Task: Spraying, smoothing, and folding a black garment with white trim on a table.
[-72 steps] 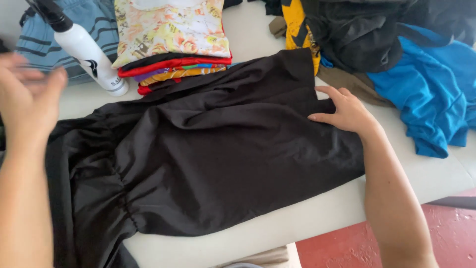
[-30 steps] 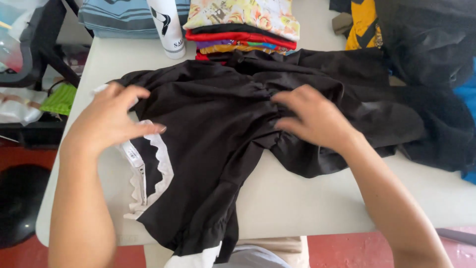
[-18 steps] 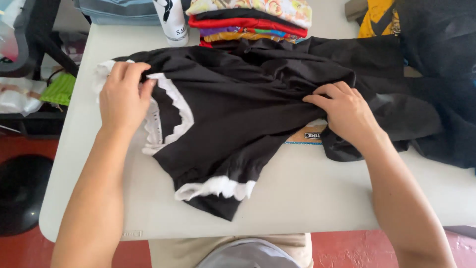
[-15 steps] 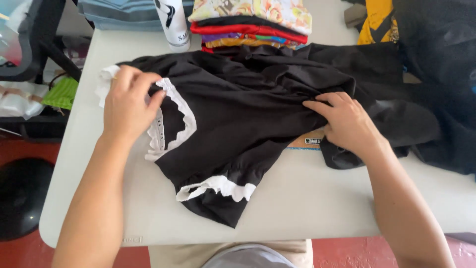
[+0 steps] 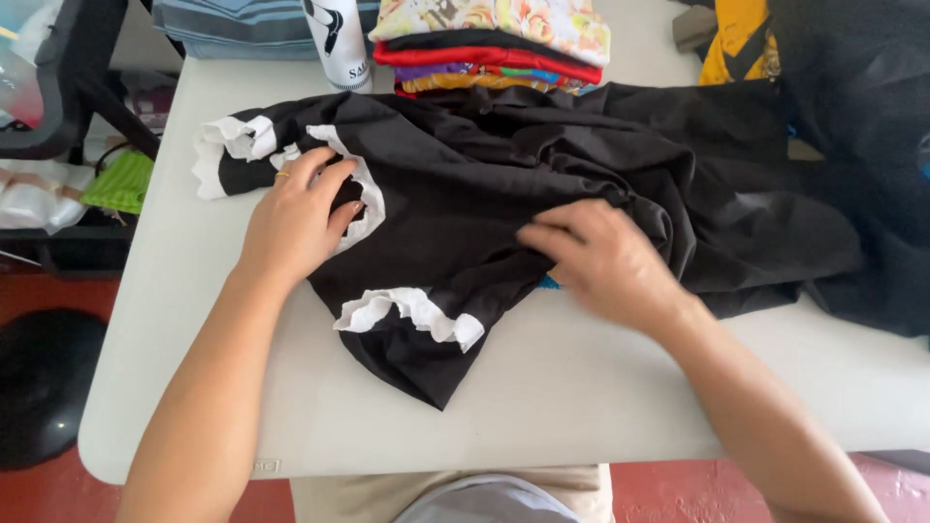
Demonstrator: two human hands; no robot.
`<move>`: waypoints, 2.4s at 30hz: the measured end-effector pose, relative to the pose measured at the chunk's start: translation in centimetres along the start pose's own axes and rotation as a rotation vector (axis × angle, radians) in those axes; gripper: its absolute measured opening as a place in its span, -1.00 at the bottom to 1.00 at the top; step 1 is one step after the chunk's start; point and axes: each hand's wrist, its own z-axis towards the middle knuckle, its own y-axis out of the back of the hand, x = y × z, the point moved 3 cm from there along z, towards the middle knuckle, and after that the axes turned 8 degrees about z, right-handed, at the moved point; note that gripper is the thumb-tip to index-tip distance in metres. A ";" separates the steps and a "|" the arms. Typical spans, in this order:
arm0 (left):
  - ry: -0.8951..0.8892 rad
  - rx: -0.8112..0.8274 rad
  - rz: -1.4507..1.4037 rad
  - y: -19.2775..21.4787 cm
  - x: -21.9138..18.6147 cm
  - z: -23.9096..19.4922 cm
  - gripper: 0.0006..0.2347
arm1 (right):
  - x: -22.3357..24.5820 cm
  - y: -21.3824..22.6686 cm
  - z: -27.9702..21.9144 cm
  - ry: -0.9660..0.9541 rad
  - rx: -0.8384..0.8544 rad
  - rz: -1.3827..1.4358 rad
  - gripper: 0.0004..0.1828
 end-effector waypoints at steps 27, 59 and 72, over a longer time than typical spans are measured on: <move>-0.618 0.644 -0.859 7.5 -10.3 -3.4 -0.05 | 4.7 2.4 0.9 -0.054 0.088 1.127 -0.53; 0.372 -0.927 -1.173 3.7 13.1 -0.9 -0.76 | -4.0 4.2 -2.9 -0.439 -0.185 -0.503 -0.39; 0.175 0.001 -0.106 8.3 3.2 -0.7 -0.43 | -12.1 6.4 -5.2 -1.149 0.148 0.173 -0.51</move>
